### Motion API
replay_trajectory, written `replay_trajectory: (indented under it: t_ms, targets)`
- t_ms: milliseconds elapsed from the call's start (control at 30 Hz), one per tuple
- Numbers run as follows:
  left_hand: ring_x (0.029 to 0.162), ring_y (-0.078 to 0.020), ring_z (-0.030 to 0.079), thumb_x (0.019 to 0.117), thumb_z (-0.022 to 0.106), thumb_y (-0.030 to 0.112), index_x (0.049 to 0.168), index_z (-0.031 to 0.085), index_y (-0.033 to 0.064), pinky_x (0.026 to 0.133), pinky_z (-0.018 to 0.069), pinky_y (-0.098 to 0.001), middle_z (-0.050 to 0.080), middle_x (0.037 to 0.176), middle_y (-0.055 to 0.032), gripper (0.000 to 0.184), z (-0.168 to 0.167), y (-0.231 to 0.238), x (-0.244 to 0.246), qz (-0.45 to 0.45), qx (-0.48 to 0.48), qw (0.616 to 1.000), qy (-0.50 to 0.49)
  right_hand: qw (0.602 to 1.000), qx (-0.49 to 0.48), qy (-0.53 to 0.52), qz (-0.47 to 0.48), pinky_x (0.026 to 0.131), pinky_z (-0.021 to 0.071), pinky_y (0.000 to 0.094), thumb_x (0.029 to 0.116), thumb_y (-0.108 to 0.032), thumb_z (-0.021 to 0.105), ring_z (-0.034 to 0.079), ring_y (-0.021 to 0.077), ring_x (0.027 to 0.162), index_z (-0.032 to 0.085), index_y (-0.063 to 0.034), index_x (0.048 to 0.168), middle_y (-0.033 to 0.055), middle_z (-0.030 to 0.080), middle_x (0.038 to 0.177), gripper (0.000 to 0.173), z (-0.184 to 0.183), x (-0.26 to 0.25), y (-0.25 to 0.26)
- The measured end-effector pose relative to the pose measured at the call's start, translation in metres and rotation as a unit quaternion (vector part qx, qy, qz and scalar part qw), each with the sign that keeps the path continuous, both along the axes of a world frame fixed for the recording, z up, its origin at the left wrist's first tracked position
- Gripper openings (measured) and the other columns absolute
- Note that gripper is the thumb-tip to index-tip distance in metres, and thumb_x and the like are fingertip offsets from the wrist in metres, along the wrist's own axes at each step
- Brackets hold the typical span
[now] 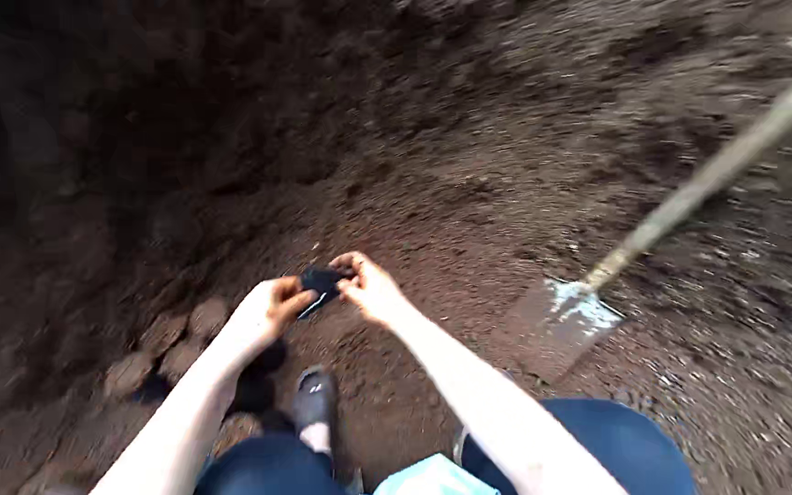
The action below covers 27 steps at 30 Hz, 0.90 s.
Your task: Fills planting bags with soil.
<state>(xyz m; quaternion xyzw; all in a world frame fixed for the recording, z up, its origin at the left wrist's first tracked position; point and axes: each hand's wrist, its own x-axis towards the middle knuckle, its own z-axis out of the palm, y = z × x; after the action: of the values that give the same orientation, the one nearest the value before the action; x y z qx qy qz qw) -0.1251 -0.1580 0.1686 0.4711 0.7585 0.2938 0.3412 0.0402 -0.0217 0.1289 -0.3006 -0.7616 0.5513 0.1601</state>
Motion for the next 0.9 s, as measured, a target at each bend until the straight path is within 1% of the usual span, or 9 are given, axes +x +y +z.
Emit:
replay_trajectory:
  t_ms: [100,200,300,400,500,633,733,800,900]
  targets:
    - [0.065,-0.0087,0.053,0.1001,0.067,0.030,0.097,0.063,0.0046,0.064,0.0469,-0.0316,0.057,0.076,-0.0007,0.026,-0.015,0.051,0.028,0.074,0.037,0.996,-0.035,0.994,-0.027,-0.044,-0.096,0.096,0.0542,0.0478,0.1031,-0.035,0.061,0.064,0.0334,0.112,0.052,0.0004,0.137,0.0267,0.051,0.140,0.049,0.002,0.022,0.013]
    - [0.065,-0.0053,0.059,0.1104,0.048,0.025,0.112,0.061,0.0050,0.060,0.0518,-0.0235,0.061,0.080,0.0010,0.024,-0.031,0.097,0.073,0.164,0.067,0.956,-0.233,0.967,-0.233,0.026,-0.102,0.079,0.0589,0.0392,0.1071,-0.035,0.055,0.068,0.0247,0.090,0.047,0.0051,0.139,0.0222,0.060,0.122,0.052,0.000,0.032,0.019]
    - [0.050,-0.0074,0.051,0.1115,0.044,0.029,0.103,0.057,0.0096,0.048,0.0483,-0.0244,0.056,0.066,0.0016,0.025,-0.050,0.126,0.099,0.224,0.061,0.894,-0.382,0.928,-0.341,0.076,-0.130,0.070,0.0578,0.0350,0.1101,-0.026,0.049,0.065,0.0199,0.078,0.045,0.0030,0.138,0.0177,0.060,0.109,0.041,-0.017,0.044,0.041]
    - [0.052,-0.0047,0.051,0.1008,0.060,0.005,0.106,0.055,0.0030,0.049,0.0467,-0.0215,0.056,0.074,0.0006,0.008,-0.068,0.132,0.091,0.191,0.038,0.956,-0.219,0.962,-0.205,-0.087,-0.160,0.083,0.0554,0.0448,0.1099,-0.024,0.046,0.067,0.0288,0.094,0.055,0.0031,0.134,0.0223,0.064,0.116,0.037,-0.040,0.065,0.078]
    - [0.072,-0.0197,0.052,0.0940,0.060,0.001,0.111,0.049,-0.0033,0.066,0.0465,-0.0398,0.051,0.088,-0.0118,0.020,-0.084,0.139,0.074,0.144,-0.038,0.989,-0.010,0.957,-0.119,-0.216,-0.150,0.104,0.0457,0.0578,0.1054,-0.025,0.051,0.060,0.0362,0.125,0.061,0.0002,0.131,0.0228,0.063,0.132,0.037,-0.072,0.086,0.104]
    - [0.110,-0.0416,0.062,0.0887,0.061,-0.009,0.110,0.063,-0.0079,0.091,0.0521,-0.0574,0.059,0.121,-0.0275,0.021,-0.096,0.155,0.081,-0.036,-0.011,0.985,0.169,0.953,-0.127,-0.266,-0.076,0.104,0.0455,0.0578,0.1057,-0.030,0.052,0.059,0.0365,0.127,0.061,0.0009,0.130,0.0235,0.062,0.132,0.041,-0.095,0.092,0.131]
    - [0.123,-0.0471,0.061,0.0922,0.061,-0.009,0.108,0.075,0.0017,0.100,0.0511,-0.0599,0.061,0.137,-0.0256,0.024,-0.095,0.165,0.081,-0.180,-0.014,0.941,0.287,0.965,-0.124,-0.231,0.004,0.113,0.0388,0.0588,0.1022,-0.039,0.063,0.056,0.0370,0.132,0.062,0.0008,0.135,0.0250,0.061,0.137,0.051,-0.109,0.117,0.191]
    - [0.120,-0.0483,0.063,0.0935,0.060,-0.009,0.127,0.071,0.0007,0.101,0.0497,-0.0612,0.067,0.131,-0.0236,0.036,-0.093,0.165,0.075,-0.201,-0.058,0.923,0.324,0.968,-0.074,-0.220,-0.091,0.116,0.0367,0.0574,0.1055,-0.039,0.056,0.054,0.0371,0.135,0.060,-0.0014,0.140,0.0238,0.059,0.141,0.051,-0.093,0.152,0.245]
    - [0.129,-0.0487,0.059,0.0920,0.063,-0.007,0.144,0.056,-0.0046,0.107,0.0467,-0.0630,0.058,0.143,-0.0283,0.052,-0.098,0.149,0.054,-0.169,-0.109,0.939,0.281,0.918,0.070,-0.246,-0.301,0.112,0.0397,0.0632,0.1102,-0.038,0.041,0.056,0.0425,0.132,0.062,-0.0010,0.136,0.0255,0.062,0.137,0.050,-0.088,0.212,0.337]
